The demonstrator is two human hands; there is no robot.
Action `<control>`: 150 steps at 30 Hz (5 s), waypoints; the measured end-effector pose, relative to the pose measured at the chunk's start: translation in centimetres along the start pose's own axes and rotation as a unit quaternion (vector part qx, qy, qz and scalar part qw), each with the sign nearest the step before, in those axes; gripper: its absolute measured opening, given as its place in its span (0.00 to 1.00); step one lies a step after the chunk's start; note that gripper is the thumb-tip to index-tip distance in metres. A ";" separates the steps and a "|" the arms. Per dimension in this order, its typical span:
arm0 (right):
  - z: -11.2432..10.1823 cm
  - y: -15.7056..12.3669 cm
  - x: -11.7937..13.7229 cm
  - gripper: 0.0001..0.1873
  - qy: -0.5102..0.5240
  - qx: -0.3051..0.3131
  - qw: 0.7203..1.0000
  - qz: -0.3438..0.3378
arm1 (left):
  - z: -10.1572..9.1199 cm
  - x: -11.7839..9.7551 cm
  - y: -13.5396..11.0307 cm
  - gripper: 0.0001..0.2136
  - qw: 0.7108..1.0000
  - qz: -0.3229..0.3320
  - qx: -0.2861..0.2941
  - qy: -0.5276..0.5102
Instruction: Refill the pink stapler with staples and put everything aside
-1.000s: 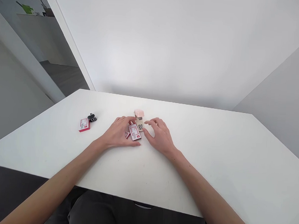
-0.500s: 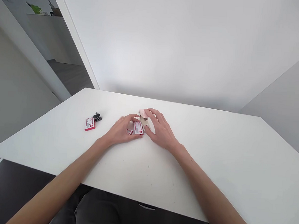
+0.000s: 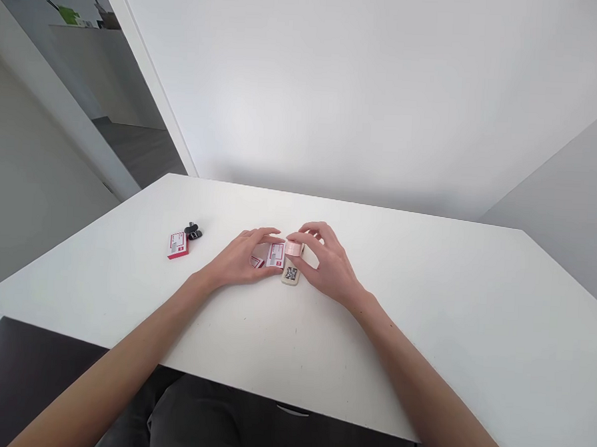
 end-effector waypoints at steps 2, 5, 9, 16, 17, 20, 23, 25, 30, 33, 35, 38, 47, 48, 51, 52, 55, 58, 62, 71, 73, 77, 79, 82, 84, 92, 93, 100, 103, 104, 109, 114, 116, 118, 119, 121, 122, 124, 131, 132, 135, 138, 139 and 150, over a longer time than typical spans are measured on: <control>0.0 0.0 -0.2 0.15 0.045 0.016 0.999 0.011 | 0.0 -0.1 0.0 0.35 1.000 0.002 0.005 -0.005; -0.1 0.0 -0.4 0.15 0.092 0.031 0.995 0.021 | 0.1 -0.2 0.1 0.36 1.000 0.005 0.005 -0.010; -0.2 -0.1 -0.3 0.15 0.088 0.030 0.995 0.020 | 0.2 -0.2 0.1 0.35 1.000 0.007 0.001 -0.007; -0.9 -0.4 -0.9 0.16 -0.005 0.061 0.998 0.015 | 0.3 0.1 0.1 0.35 1.000 -0.013 0.000 0.001; -1.1 -0.4 -1.3 0.17 0.009 0.077 0.997 0.020 | 0.3 0.2 0.2 0.35 1.000 -0.019 -0.002 0.003; -1.5 -0.8 -2.7 0.18 0.047 0.113 0.989 0.081 | 0.3 0.5 0.2 0.34 0.999 -0.039 -0.011 0.006; -1.6 -1.3 -4.1 0.18 0.016 0.098 0.982 0.162 | 0.2 0.7 0.3 0.32 0.998 -0.061 -0.029 0.010; -1.5 -1.5 -4.6 0.18 -0.004 0.072 0.976 0.207 | 0.2 0.8 0.4 0.32 0.996 -0.073 -0.042 0.013; -0.7 -1.5 -4.2 0.29 0.062 0.041 0.973 0.217 | 0.2 0.7 0.5 0.32 0.996 -0.078 -0.052 0.006; -0.2 -1.3 -3.5 0.35 0.134 0.052 0.966 0.216 | 0.4 0.2 0.5 0.33 0.998 -0.059 -0.037 -0.004; 0.1 -1.2 -3.2 0.39 0.176 0.052 0.955 0.234 | 0.6 -0.3 0.5 0.34 0.999 -0.034 -0.017 -0.012; 0.3 -1.0 -2.8 0.40 0.232 0.058 0.941 0.240 | 0.9 -1.2 0.3 0.36 0.999 0.014 0.013 -0.036; 0.6 -0.7 -2.5 0.29 0.289 0.129 0.916 0.247 | 0.2 -0.2 0.4 0.19 0.995 -0.014 -0.092 0.030; 0.6 -0.7 -2.5 0.29 0.290 0.132 0.916 0.245 | 0.0 0.3 0.4 0.18 0.991 -0.034 -0.116 0.053; 0.6 -0.8 -2.7 0.29 0.292 0.136 0.915 0.242 | -0.9 1.3 0.2 0.15 0.973 -0.102 -0.187 0.090; 0.6 -0.8 -2.7 0.29 0.293 0.138 0.915 0.243 | -1.2 1.4 0.1 0.15 0.971 -0.117 -0.190 0.085; 0.6 -0.8 -2.8 0.29 0.293 0.143 0.914 0.244 | -1.6 1.1 -0.3 0.16 0.990 -0.082 -0.099 0.055; 0.6 -0.7 -2.8 0.29 0.294 0.139 0.915 0.239 | -1.6 0.4 -0.8 0.22 0.998 -0.009 -0.002 0.057; 0.6 -0.7 -2.6 0.29 0.297 0.143 0.913 0.239 | -1.9 1.1 -1.0 0.30 0.998 -0.024 0.004 0.059; 0.6 -0.7 -2.6 0.30 0.295 0.147 0.912 0.245 | -2.6 2.0 -1.2 0.28 0.995 -0.061 -0.044 0.061; 0.6 -0.7 -2.5 0.29 0.298 0.146 0.912 0.242 | -2.4 1.3 -1.0 0.28 0.996 -0.035 -0.071 0.034; 0.5 -0.6 -2.4 0.29 0.304 0.142 0.913 0.234 | -1.2 -0.8 -0.4 0.36 0.997 0.019 -0.072 -0.032; 0.5 -0.5 -2.3 0.29 0.308 0.142 0.912 0.229 | -0.4 -1.8 -0.1 0.39 0.998 0.031 -0.037 -0.041; 0.5 -0.4 -2.3 0.28 0.314 0.146 0.911 0.224 | 0.3 -2.8 0.2 0.40 0.998 0.051 0.004 -0.039; 0.5 -0.4 -2.2 0.28 0.314 0.147 0.911 0.222 | 0.4 -2.9 0.1 0.41 0.998 0.061 0.002 -0.034; 0.5 -0.6 -2.8 0.30 0.341 0.109 0.899 0.251 | -1.3 0.4 -0.2 0.17 0.974 -0.029 -0.214 0.069; 0.6 -0.7 -3.0 0.30 0.352 0.099 0.896 0.253 | -1.6 1.1 -0.5 0.17 0.965 -0.063 -0.241 0.085; 0.9 -0.6 -3.4 0.30 0.392 0.067 0.885 0.243 | -3.6 5.5 -5.9 0.22 0.925 -0.201 -0.259 0.194; 0.9 -0.7 -3.5 0.29 0.397 0.066 0.883 0.241 | -3.9 6.8 -9.1 0.29 0.926 -0.251 -0.231 0.161; 0.9 -0.7 -3.5 0.28 0.397 0.066 0.883 0.241 | -3.9 7.1 -10.1 0.31 0.930 -0.271 -0.210 0.133; 1.1 -0.7 -3.9 0.29 0.390 0.072 0.885 0.246 | -3.0 5.9 -13.5 0.32 0.940 -0.303 -0.143 0.066; 1.2 -0.7 -4.1 0.29 0.380 0.075 0.888 0.248 | -1.7 1.9 -13.5 0.31 0.964 -0.231 -0.126 0.033; 1.2 -0.7 -4.0 0.30 0.373 0.083 0.890 0.249 | -1.3 0.0 -12.1 0.31 0.977 -0.176 -0.121 0.014; 1.1 -0.8 -3.8 0.30 0.364 0.094 0.893 0.247 | -1.1 -1.6 -10.2 0.32 0.985 -0.127 -0.112 -0.005; 1.0 -0.7 -3.7 0.29 0.360 0.100 0.895 0.244 | -0.9 -2.3 -9.0 0.32 0.989 -0.105 -0.099 -0.013; 0.9 -0.7 -3.4 0.28 0.353 0.110 0.898 0.236 | -0.7 -3.4 -6.8 0.32 0.996 -0.061 -0.070 -0.018; 0.8 -0.7 -3.3 0.28 0.353 0.114 0.899 0.233 | -0.6 -3.8 -5.8 0.31 0.997 -0.044 -0.055 -0.019; 0.7 -0.6 -3.2 0.26 0.356 0.121 0.898 0.226 | -0.4 -4.2 -4.2 0.29 0.999 -0.021 -0.032 -0.023; 0.6 -0.5 -3.1 0.26 0.371 0.127 0.893 0.220 | 0.0 -3.9 -2.5 0.30 1.000 0.009 -0.004 -0.030; 0.6 -0.5 -3.1 0.26 0.371 0.129 0.893 0.221 | -0.2 -3.4 -2.6 0.29 0.999 0.003 -0.036 -0.026; 0.6 -0.5 -3.1 0.25 0.370 0.131 0.892 0.224 | -1.5 -0.7 -3.7 0.22 0.977 -0.064 -0.203 0.022; 0.6 -0.6 -3.2 0.25 0.368 0.132 0.892 0.226 | -2.7 2.6 -5.6 0.19 0.925 -0.185 -0.312 0.112; 0.6 -0.6 -3.2 0.25 0.368 0.133 0.892 0.227 | -2.8 3.7 -6.1 0.20 0.916 -0.219 -0.309 0.131; 0.5 -0.6 -3.0 0.25 0.361 0.131 0.894 0.229 | -0.4 4.4 -4.3 0.25 0.962 -0.213 -0.132 0.111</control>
Point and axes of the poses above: each hand's wrist, its own y-axis towards the middle knuckle, its own z-axis out of the palm, x = y × z, the point moved 3 cm from there along y, towards the middle knuckle, and after that the axes turned 13 degrees about x, right-handed, at the moved point
